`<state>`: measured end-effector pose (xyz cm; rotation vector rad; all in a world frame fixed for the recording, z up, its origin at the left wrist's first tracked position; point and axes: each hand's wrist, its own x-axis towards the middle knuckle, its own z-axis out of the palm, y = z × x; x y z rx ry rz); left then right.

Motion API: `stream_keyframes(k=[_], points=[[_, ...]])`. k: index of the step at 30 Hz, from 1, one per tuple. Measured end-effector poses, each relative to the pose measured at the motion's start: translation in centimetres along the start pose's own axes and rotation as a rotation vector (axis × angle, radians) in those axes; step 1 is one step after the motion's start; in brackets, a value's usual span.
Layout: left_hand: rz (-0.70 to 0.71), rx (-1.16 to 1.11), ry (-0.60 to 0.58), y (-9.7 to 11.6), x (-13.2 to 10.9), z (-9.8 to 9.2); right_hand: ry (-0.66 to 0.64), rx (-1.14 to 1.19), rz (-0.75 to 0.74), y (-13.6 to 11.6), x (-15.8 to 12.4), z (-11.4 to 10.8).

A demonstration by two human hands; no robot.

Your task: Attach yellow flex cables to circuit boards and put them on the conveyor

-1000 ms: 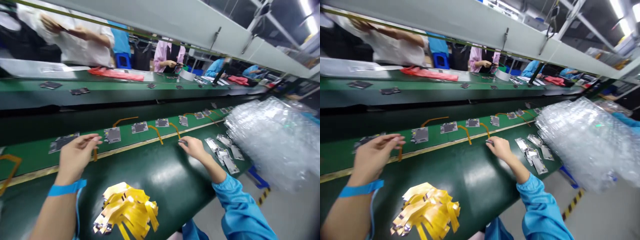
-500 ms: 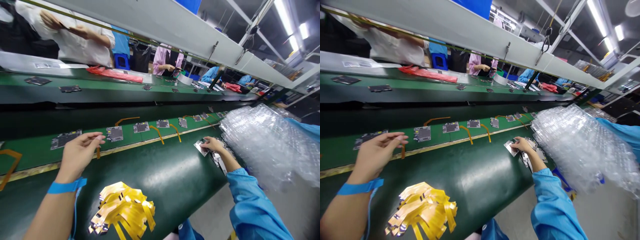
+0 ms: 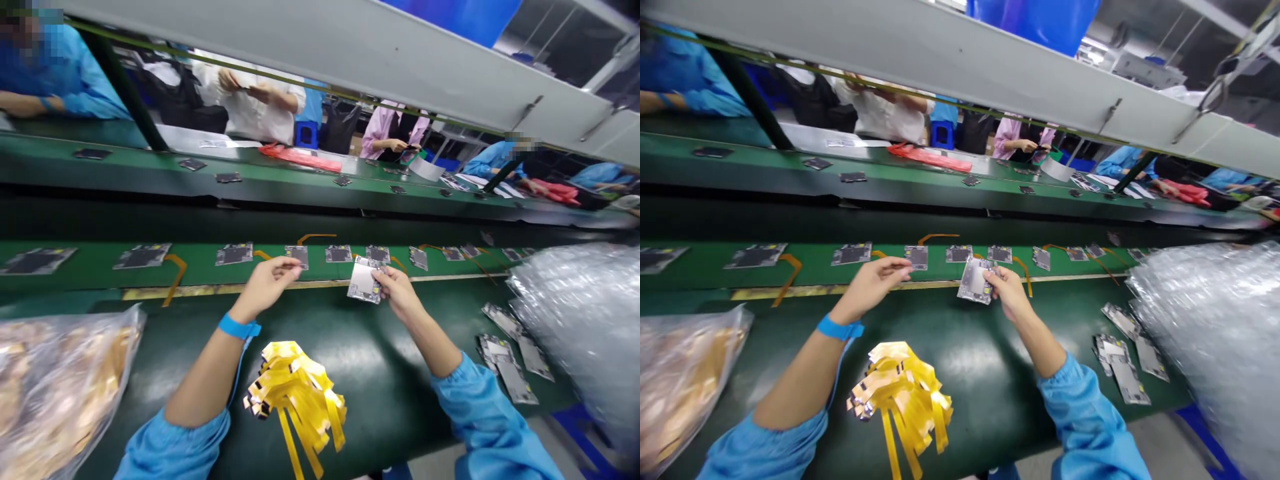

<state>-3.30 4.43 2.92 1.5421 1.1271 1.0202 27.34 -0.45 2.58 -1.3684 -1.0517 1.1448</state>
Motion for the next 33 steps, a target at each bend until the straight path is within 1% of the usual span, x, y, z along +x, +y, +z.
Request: stream_keyframes(k=[2, 4, 5, 6, 8, 11, 14, 17, 19, 21, 23, 25, 27, 28, 31, 33], points=[[0.029, 0.024, -0.167, 0.3, -0.4, 0.5, 0.013, 0.178, 0.016, 0.2, -0.3, 3.1], [0.052, 0.049, -0.349, 0.5, -0.9, 1.3, 0.025, 0.304, 0.002, 0.2, -0.6, 5.9], [0.066, 0.056, -0.411, 0.6, -1.1, 1.7, 0.030, 0.349, -0.005, 0.1, -0.8, 7.1], [0.080, 0.054, -0.435, 0.6, -1.2, 2.2, 0.032, 0.385, -0.007, 0.0, -1.0, 8.2], [0.099, 0.025, -0.402, 0.6, -1.5, 3.1, 0.027, 0.429, -0.001, -0.3, -1.4, 10.1], [0.097, -0.070, -0.293, 0.6, -1.5, 3.8, 0.018, 0.466, -0.003, -0.8, -2.1, 11.8], [0.068, -0.165, -0.195, 0.9, -1.3, 3.5, 0.015, 0.500, -0.004, -1.2, -2.5, 12.2], [0.068, -0.291, -0.077, 1.3, -1.2, 2.7, -0.038, 0.458, 0.009, -0.9, -2.9, 11.9], [0.088, -0.391, 0.021, 1.6, -1.1, 2.3, -0.092, 0.352, 0.015, -0.2, -3.0, 11.6], [0.103, -0.474, 0.147, 1.7, -0.9, 1.9, -0.158, 0.177, 0.014, 1.0, -3.2, 11.2], [0.104, -0.518, 0.271, 1.7, -0.7, 1.5, -0.297, -0.063, -0.018, 2.2, -3.6, 10.8], [0.099, -0.543, 0.345, 1.6, -0.4, 1.1, -0.490, -0.333, -0.094, 3.2, -4.2, 10.5], [0.109, -0.574, 0.374, 1.5, -0.2, 0.8, -0.649, -0.603, -0.189, 3.7, -5.2, 10.2], [0.111, -0.588, 0.378, 1.4, -0.2, 0.7, -0.695, -0.728, -0.228, 3.8, -5.7, 10.1], [0.089, -0.601, 0.386, 1.1, 0.0, 0.7, -0.761, -1.014, -0.268, 3.9, -6.8, 10.0], [0.064, -0.597, 0.389, 0.8, 0.1, 0.7, -0.779, -1.092, -0.241, 4.0, -7.2, 10.0]])
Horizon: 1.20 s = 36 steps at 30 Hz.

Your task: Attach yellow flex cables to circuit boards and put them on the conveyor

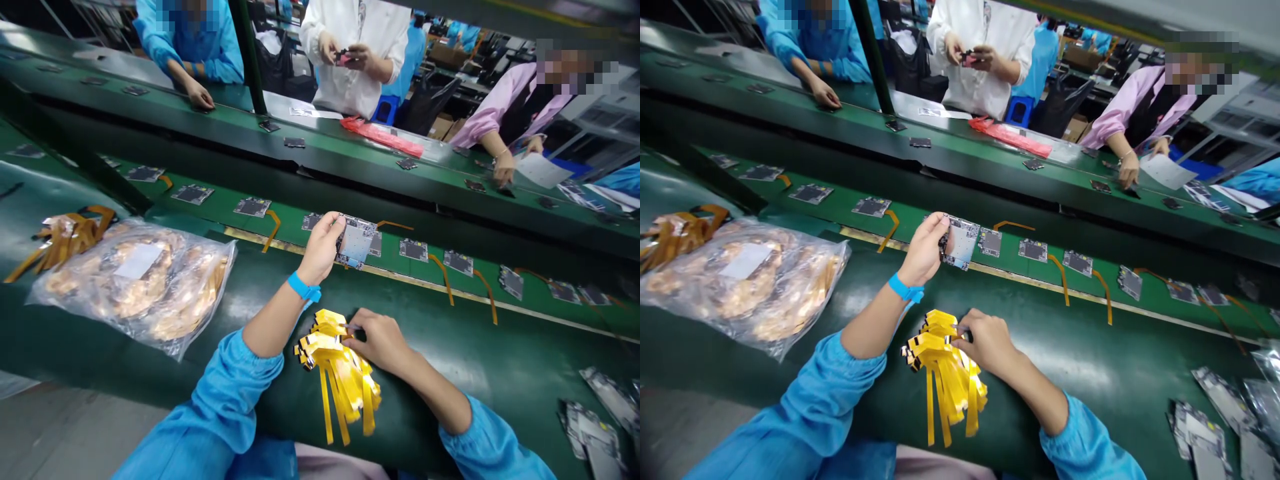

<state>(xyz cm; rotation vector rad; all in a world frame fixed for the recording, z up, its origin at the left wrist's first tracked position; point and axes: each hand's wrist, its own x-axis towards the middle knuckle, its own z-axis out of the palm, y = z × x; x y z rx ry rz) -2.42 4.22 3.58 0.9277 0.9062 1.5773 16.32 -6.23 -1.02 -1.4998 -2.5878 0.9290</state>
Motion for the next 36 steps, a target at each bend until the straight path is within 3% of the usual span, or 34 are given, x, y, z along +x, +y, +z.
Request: stream_keyframes(k=[4, 11, 16, 22, 25, 30, 36], points=[[-0.091, -0.015, 0.001, -0.4, 0.0, 0.0, 0.011, 0.047, -0.007, 0.3, 0.0, 0.1], [-0.201, -0.001, -0.107, -0.5, -0.2, 0.1, 0.068, 0.183, -0.162, 0.8, -0.6, -0.8], [-0.087, 0.098, -0.185, -0.6, -0.6, 0.2, 0.171, 0.272, -0.216, 1.1, -0.9, -2.8], [0.082, 0.378, -0.293, 0.1, -1.5, 0.7, 0.586, 0.328, -0.242, 1.2, -0.8, -5.2], [0.138, 0.495, -0.326, 0.5, -1.9, 1.0, 0.717, 0.253, -0.229, 1.2, -0.9, -5.9], [0.176, 0.610, -0.363, 0.6, -2.7, 1.3, 0.827, 0.107, -0.271, 1.1, -1.3, -6.4], [0.173, 0.683, -0.377, 0.5, -3.2, 1.5, 0.831, -0.082, -0.268, 0.8, -1.3, -5.8]])
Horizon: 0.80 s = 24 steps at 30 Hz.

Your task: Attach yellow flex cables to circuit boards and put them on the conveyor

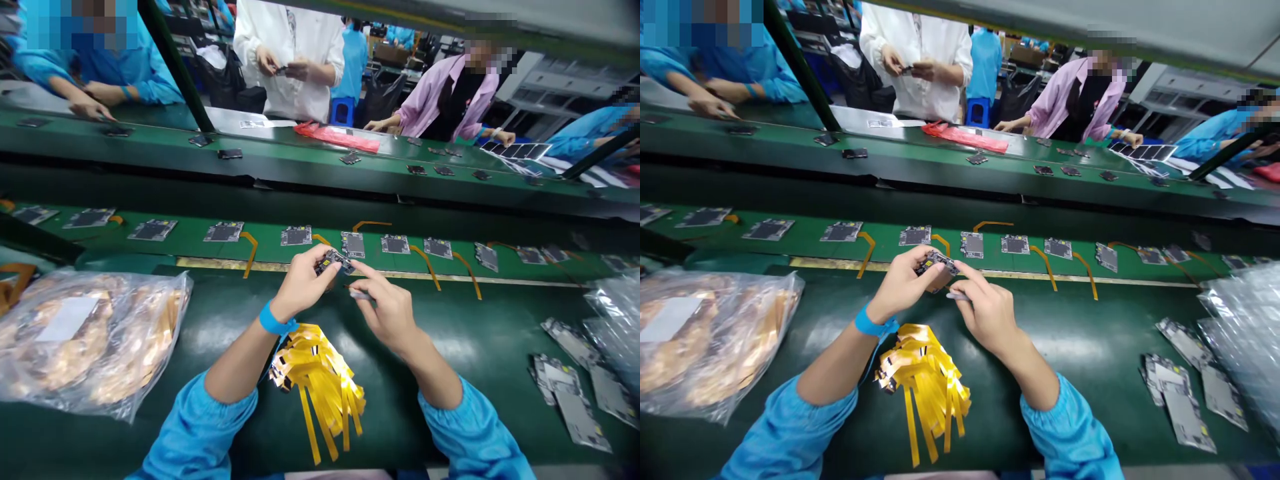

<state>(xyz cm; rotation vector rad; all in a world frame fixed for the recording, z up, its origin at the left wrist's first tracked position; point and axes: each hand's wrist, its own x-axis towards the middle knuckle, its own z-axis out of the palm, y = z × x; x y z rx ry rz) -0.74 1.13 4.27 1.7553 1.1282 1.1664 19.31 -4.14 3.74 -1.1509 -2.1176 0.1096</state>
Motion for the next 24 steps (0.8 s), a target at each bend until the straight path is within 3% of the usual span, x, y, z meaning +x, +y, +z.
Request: stream_keyframes(k=[5, 13, 18, 24], points=[[-0.057, -0.081, -0.014, -0.47, -0.08, -0.04, -0.069, -0.030, -0.086, -0.52, -0.33, 0.28], [0.010, 0.050, -0.005, -0.02, -0.02, -0.07, -0.088, -0.038, 0.076, -0.59, -0.03, -0.51], [0.019, 0.121, 0.016, -0.28, -0.08, -0.08, -0.119, 0.087, 0.029, -0.62, -0.19, 0.07], [0.064, 0.144, 0.009, -0.21, -0.12, -0.20, -0.019, 0.146, 0.058, -0.40, -0.05, -0.37]])
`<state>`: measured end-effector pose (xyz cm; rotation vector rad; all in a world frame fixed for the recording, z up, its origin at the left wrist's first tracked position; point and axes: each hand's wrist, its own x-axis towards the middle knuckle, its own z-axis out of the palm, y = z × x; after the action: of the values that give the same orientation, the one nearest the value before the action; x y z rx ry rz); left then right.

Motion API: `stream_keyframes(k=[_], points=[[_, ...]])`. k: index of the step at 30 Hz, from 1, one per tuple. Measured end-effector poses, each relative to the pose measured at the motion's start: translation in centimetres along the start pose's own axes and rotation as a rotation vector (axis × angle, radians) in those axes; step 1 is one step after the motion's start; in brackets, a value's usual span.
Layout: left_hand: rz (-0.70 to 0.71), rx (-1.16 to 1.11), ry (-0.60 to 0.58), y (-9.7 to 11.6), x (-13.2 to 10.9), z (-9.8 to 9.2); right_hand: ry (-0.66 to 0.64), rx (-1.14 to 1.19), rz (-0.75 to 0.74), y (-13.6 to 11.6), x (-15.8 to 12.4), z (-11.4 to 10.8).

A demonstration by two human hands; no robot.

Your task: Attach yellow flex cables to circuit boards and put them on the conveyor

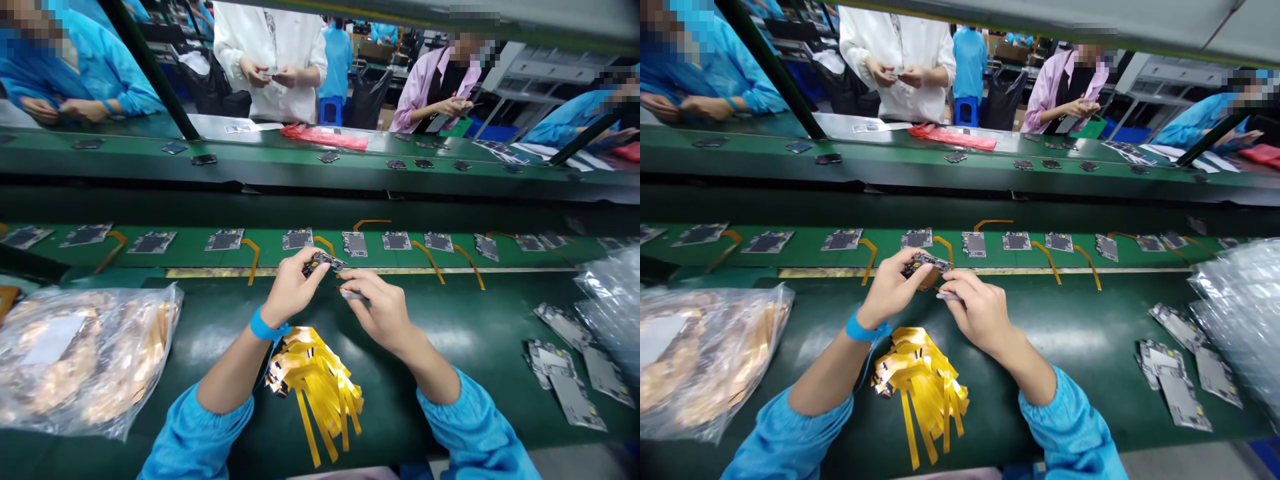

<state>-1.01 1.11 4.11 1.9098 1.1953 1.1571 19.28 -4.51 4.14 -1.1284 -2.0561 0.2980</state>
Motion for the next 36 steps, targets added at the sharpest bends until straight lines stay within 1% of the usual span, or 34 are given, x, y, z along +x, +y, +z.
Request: stream_keyframes(k=[2, 10, 15, 20, 28, 32, 36], points=[[-0.012, -0.005, -0.032, 0.2, 0.0, -0.1, 0.006, -0.007, 0.021, 0.3, 0.1, -0.4], [-0.067, -0.062, -0.247, 0.8, 0.4, -0.6, 0.017, -0.026, 0.183, 1.7, 0.5, -1.3], [-0.085, -0.079, -0.331, 0.8, 0.5, -0.6, -0.033, -0.052, 0.191, 2.0, 0.6, -1.3], [-0.072, -0.078, -0.346, 0.6, 0.5, -0.5, -0.037, -0.078, 0.165, 1.9, 0.6, -1.3], [-0.091, -0.097, -0.348, 1.0, 0.5, -0.6, -0.094, -0.099, 0.160, 2.1, 0.6, -1.2], [-0.079, -0.091, -0.357, 0.9, 0.5, -0.5, -0.153, -0.083, 0.153, 2.2, 0.6, -1.4], [-0.069, -0.027, -0.403, 0.6, 0.4, -0.4, -0.217, -0.094, 0.172, 2.4, 0.6, -1.5]])
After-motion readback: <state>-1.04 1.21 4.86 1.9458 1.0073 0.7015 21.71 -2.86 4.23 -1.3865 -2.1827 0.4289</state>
